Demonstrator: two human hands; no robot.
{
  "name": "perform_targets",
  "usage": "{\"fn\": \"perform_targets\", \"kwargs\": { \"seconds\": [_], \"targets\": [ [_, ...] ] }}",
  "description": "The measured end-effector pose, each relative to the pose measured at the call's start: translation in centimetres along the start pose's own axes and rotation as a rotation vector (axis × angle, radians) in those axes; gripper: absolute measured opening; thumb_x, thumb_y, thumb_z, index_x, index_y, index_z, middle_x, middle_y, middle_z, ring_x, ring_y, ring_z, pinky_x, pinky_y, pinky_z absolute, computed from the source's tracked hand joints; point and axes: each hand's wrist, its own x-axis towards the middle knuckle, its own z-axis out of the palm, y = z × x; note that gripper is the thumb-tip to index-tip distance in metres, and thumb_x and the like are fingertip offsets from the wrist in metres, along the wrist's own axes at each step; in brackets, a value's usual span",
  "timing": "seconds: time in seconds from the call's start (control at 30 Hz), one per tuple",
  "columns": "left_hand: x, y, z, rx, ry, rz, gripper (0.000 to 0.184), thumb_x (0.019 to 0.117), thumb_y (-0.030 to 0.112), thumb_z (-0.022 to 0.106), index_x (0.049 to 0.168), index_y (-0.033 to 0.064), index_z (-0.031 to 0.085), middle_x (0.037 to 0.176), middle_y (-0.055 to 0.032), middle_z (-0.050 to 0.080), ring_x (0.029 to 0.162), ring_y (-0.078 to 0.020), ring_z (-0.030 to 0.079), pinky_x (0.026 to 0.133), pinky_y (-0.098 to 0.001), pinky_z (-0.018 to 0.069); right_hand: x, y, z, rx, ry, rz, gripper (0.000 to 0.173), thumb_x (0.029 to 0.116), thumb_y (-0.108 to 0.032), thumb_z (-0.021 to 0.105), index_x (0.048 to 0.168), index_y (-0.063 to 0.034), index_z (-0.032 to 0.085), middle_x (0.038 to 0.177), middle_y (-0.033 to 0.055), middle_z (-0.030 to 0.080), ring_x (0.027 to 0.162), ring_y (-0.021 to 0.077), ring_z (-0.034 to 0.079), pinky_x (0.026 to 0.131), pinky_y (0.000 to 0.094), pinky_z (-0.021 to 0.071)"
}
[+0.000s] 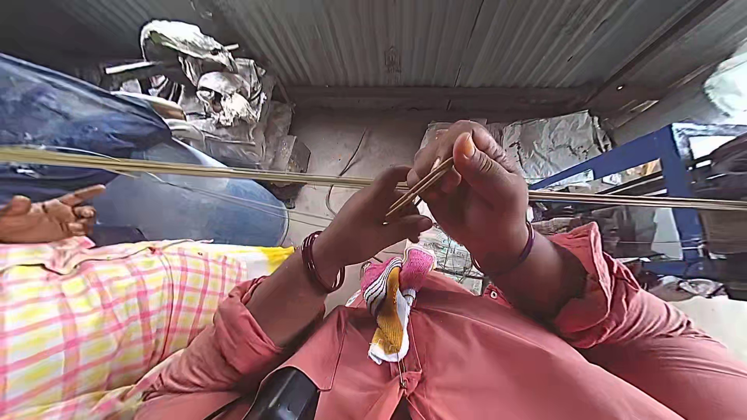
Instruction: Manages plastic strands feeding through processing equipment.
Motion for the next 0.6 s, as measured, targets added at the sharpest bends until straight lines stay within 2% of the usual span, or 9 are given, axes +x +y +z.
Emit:
{"fn": "perform_targets", "kwargs": {
  "seconds": [0.07, 0.17, 0.27, 0.33, 0.4, 0.47, 0.53, 0.57, 0.6],
  "targets": [
    [0.3, 0.1, -0.4, 0.047, -0.037, -0.08, 0.052, 0.0963, 0.027, 0.069, 0.138, 0.0058, 0.046, 0.08, 0.0011, 0.068, 0.069, -0.0083, 0.069, 0.064, -0.0273, 0.0626, 0.1, -1.1, -0.9, 0.059, 0.106, -0.014, 0.02, 0.1065, -0.022, 0.049, 0.089, -0.0188, 0.059, 0.075, -0.0051, 0.056, 0.069, 0.0055, 0.054, 0.067, 0.0229, 0.0482],
    [0.7, -0.1, -1.3, 0.252, -0.217, -0.294, 0.066, 0.0937, 0.049, 0.066, 0.145, 0.0114, 0.046, 0.081, 0.0069, 0.065, 0.069, -0.0016, 0.063, 0.066, -0.0232, 0.0569, -0.2, -3.1, -3.3, 0.085, 0.3, -0.085, 0.023, 0.1085, -0.027, 0.046, 0.091, -0.0193, 0.059, 0.074, -0.0053, 0.054, 0.066, 0.0068, 0.053, 0.066, 0.0246, 0.0493],
    [0.9, -1.6, -1.5, 0.098, -0.311, -0.308, 0.074, 0.0896, 0.072, 0.059, 0.137, 0.0154, 0.055, 0.076, 0.0125, 0.058, 0.06, 0.0036, 0.052, 0.054, -0.0146, 0.0466, -1.5, -4.3, -5.5, 0.089, 0.482, -0.107, 0.032, 0.11, -0.029, 0.038, 0.087, -0.0192, 0.058, 0.076, -0.0036, 0.056, 0.069, 0.0092, 0.057, 0.071, 0.0283, 0.0536],
    [1.3, -2.0, -1.2, -0.096, -0.318, -0.336, 0.062, 0.095, 0.07, 0.053, 0.128, 0.018, 0.061, 0.069, 0.0135, 0.052, 0.053, 0.0036, 0.045, 0.047, -0.0131, 0.0393, -2.8, -4.5, -6.0, 0.038, 0.622, -0.038, 0.037, 0.1114, -0.035, 0.034, 0.089, -0.0182, 0.058, 0.081, -0.0012, 0.062, 0.077, 0.0125, 0.063, 0.076, 0.0334, 0.0566],
    [1.7, -2.1, -0.4, -0.064, -0.267, -0.393, 0.036, 0.1063, 0.044, 0.045, 0.121, 0.0185, 0.065, 0.064, 0.0146, 0.045, 0.049, 0.0029, 0.038, 0.045, -0.0141, 0.0325, -4.2, -4.9, -5.5, -0.07, 0.747, 0.133, 0.046, 0.1095, -0.053, 0.032, 0.099, -0.0188, 0.061, 0.095, 0.0, 0.067, 0.093, 0.0147, 0.066, 0.084, 0.0385, 0.0566],
    [2.2, -2.6, 0.2, 0.08, -0.261, -0.408, 0.031, 0.1078, 0.033, 0.041, 0.12, 0.0182, 0.066, 0.066, 0.014, 0.043, 0.051, 0.0018, 0.036, 0.047, -0.0159, 0.0313, -4.9, -5.2, -5.5, -0.047, 0.79, 0.244, 0.056, 0.1033, -0.069, 0.032, 0.106, -0.0199, 0.058, 0.109, 0.0015, 0.068, 0.106, 0.0186, 0.066, 0.087, 0.0438, 0.0566],
    [2.5, -3.1, 0.8, 0.206, -0.326, -0.386, 0.034, 0.1053, 0.041, 0.045, 0.123, 0.0191, 0.065, 0.071, 0.0134, 0.046, 0.056, 0.0018, 0.04, 0.052, -0.0173, 0.0353, -5.5, -5.6, -5.8, 0.044, 0.814, 0.242, 0.058, 0.0993, -0.071, 0.043, 0.109, -0.0159, 0.06, 0.114, 0.0066, 0.068, 0.107, 0.0245, 0.068, 0.088, 0.0496, 0.0584],
    [2.6, -3.2, 1.3, 0.297, -0.354, -0.366, 0.041, 0.1032, 0.049, 0.046, 0.125, 0.0199, 0.064, 0.075, 0.0126, 0.049, 0.059, 0.0015, 0.043, 0.055, -0.0189, 0.0384, -5.6, -5.7, -5.8, 0.071, 0.845, 0.214, 0.053, 0.0997, -0.065, 0.051, 0.115, -0.0149, 0.059, 0.114, 0.0085, 0.068, 0.104, 0.0261, 0.07, 0.086, 0.0498, 0.0597],
    [2.8, -3.3, 1.7, 0.399, -0.365, -0.324, 0.05, 0.103, 0.057, 0.041, 0.127, 0.02, 0.064, 0.078, 0.0106, 0.053, 0.063, -0.0005, 0.047, 0.059, -0.0227, 0.0426, -5.6, -5.9, -5.6, 0.092, 0.879, 0.179, 0.047, 0.1006, -0.055, 0.058, 0.126, -0.0157, 0.054, 0.115, 0.0096, 0.067, 0.102, 0.0271, 0.071, 0.086, 0.05, 0.0605]
  ]
}}
